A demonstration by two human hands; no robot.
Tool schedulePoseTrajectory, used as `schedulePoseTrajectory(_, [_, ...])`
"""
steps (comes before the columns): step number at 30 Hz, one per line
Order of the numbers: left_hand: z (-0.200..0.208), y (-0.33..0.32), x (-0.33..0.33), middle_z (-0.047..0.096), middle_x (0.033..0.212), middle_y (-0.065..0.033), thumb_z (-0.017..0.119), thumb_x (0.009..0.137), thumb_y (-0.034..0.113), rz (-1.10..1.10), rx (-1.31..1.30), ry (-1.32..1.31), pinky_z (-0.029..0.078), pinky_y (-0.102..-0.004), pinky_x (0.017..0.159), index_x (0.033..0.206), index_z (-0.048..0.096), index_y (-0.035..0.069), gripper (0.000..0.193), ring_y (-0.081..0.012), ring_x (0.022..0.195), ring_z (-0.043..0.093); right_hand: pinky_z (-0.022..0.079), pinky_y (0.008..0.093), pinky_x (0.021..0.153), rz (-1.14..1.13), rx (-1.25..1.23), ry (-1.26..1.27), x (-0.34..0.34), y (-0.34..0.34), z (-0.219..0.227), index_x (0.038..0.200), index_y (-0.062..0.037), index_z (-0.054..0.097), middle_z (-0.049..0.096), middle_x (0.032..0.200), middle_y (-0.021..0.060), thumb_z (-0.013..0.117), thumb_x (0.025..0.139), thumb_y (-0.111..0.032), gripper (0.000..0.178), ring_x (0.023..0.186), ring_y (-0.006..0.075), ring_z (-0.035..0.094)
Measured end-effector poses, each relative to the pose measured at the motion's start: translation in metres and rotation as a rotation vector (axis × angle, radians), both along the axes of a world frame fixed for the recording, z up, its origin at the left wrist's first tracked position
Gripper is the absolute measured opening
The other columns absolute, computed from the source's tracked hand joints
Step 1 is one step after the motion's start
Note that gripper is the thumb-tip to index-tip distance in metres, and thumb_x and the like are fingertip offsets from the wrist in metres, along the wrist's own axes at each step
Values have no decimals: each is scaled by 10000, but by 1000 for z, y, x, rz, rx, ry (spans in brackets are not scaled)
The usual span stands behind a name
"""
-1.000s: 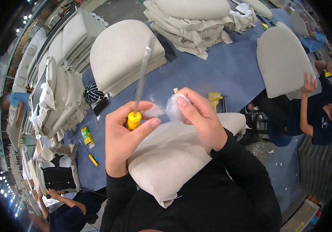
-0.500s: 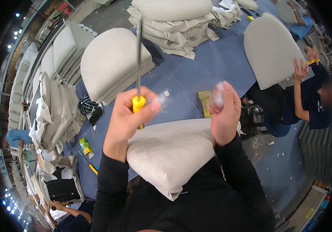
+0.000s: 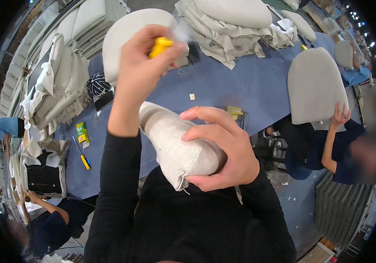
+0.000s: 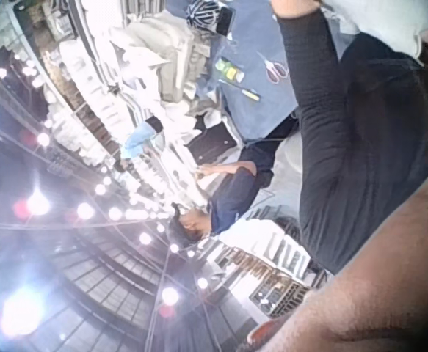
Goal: The person wraps a white fabric cover around a cushion, using a staple gun to secure the fabric to the back. They repeatedly use a screwdriver to tuck and adjust the fabric edges for a tight fit, then staple them down. The process involves trimming excess fabric and ensuring a smooth finish on the cushion.
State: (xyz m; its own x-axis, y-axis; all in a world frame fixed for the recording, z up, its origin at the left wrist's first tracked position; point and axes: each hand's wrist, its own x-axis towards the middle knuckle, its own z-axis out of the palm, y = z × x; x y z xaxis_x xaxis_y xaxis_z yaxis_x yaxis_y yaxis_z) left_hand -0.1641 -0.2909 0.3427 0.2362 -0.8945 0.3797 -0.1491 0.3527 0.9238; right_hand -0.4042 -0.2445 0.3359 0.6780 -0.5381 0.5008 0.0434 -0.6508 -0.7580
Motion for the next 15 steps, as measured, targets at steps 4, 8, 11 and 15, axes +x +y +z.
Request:
schedulePoseTrajectory(4, [-2,65,8,638,820,3,815,953,96,184,-27,302,441,-216,535,1067,654,28,209,-66,623,588,516,482,1058,29,-51,-45,-11,-16,-19,1170,-48,705,691,1307,240,891,625,-254,612,1180,383,696])
schedulePoseTrajectory(8, [-31,113,14,627,815,10,799,951,42,250,-8,535,440,-217,546,1065,662,34,178,-57,619,555,541,449,1031,33,50,-94,-8,-31,-12,1175,-60,723,704,1314,206,862,617,-152,583,1187,366,701])
schedulePoseTrajectory(11, [-47,133,7,642,829,7,800,947,29,223,90,558,451,-217,563,1056,675,28,167,-51,639,566,549,443,1017,29,-231,-60,-5,-48,-5,1129,-60,730,698,1277,193,832,611,-114,531,1174,364,703])
schedulePoseTrajectory(15, [-44,151,-13,682,874,-3,808,938,11,136,206,509,483,-209,617,1045,690,14,160,-43,707,610,563,430,981,-97,-274,120,10,-47,17,1028,-82,743,680,1202,161,828,604,-72,433,1166,365,701])
